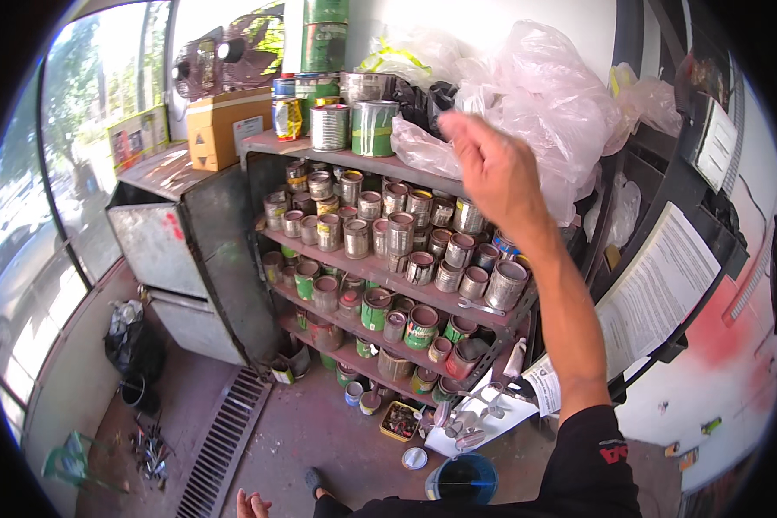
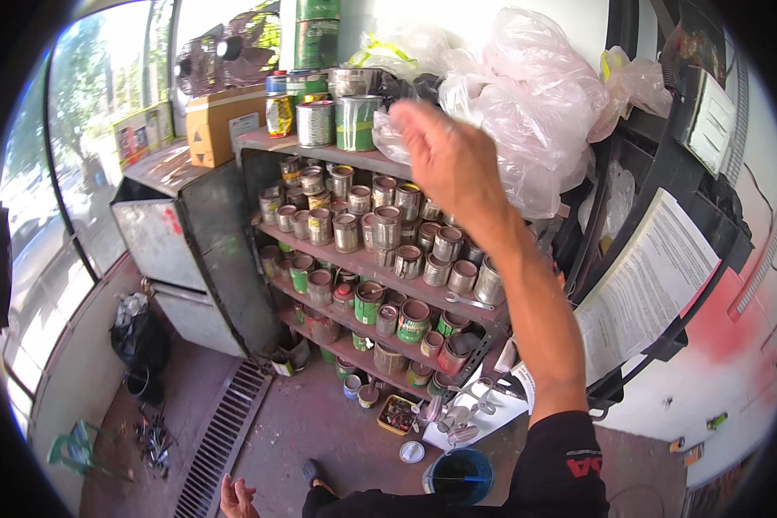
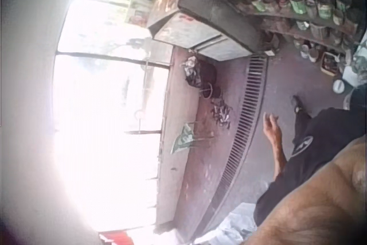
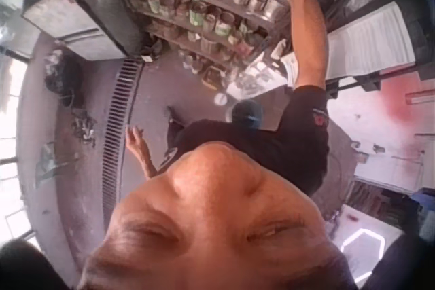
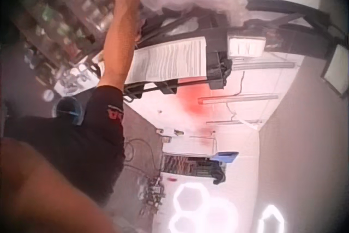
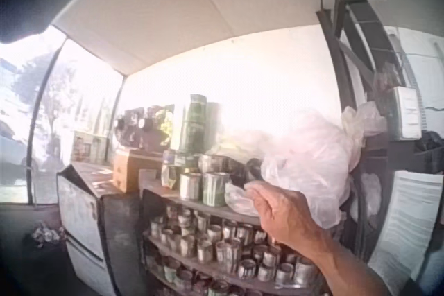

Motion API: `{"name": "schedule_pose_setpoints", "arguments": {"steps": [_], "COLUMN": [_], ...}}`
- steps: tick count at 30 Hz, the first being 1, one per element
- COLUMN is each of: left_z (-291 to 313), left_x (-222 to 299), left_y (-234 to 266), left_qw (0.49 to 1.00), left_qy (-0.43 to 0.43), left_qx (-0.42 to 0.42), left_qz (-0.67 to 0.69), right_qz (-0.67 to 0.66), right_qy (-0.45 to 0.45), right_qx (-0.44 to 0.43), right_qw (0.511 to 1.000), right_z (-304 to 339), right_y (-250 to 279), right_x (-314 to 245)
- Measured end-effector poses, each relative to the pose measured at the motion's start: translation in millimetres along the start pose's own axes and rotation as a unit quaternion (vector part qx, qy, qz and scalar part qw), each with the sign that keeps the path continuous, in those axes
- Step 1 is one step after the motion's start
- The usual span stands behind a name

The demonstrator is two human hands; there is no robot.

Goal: The person pours thinner into a spray gun, retrieves a cloth, and wipes the spray gun and surrounding area. They then disassemble the spray gun, clean its parts with the cloth, and reassemble it.

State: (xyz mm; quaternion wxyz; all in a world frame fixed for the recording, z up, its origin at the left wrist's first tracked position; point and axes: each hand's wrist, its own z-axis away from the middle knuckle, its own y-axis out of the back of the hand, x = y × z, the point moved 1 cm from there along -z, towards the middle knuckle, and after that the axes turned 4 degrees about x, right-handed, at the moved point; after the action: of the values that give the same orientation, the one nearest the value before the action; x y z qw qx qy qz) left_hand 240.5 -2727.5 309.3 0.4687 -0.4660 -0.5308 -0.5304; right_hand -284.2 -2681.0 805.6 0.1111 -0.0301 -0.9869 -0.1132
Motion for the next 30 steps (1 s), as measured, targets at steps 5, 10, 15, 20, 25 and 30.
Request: {"name": "schedule_pose_setpoints", "arguments": {"steps": [5, 10, 15, 20, 25, 30], "left_z": [-184, -316, -345, -306, -271, -280], "left_x": [47, 178, 345, 497, 554, 503], "left_y": [-68, -215, -356, -488, -604, -624], "left_qw": [0.997, 0.956, 0.745, 0.626, 0.559, 0.593], "left_qy": [-0.053, -0.228, -0.612, -0.727, -0.753, -0.710], "left_qx": [-0.053, -0.163, -0.241, -0.253, -0.327, -0.355], "left_qz": [0.022, 0.088, 0.111, 0.123, 0.116, 0.132], "right_qz": [0.108, 0.065, 0.085, 0.219, 0.276, 0.370], "right_qy": [-0.131, -0.301, -0.375, -0.265, -0.250, -0.198], "right_qx": [-0.076, -0.291, -0.448, -0.451, -0.469, -0.316], "right_qw": [0.983, 0.906, 0.807, 0.823, 0.801, 0.851], "right_z": [-63, -39, -1, -3, -17, -16], "right_y": [-57, -124, -174, -177, -172, -160], "right_x": [111, 205, 265, 325, 400, 454]}}
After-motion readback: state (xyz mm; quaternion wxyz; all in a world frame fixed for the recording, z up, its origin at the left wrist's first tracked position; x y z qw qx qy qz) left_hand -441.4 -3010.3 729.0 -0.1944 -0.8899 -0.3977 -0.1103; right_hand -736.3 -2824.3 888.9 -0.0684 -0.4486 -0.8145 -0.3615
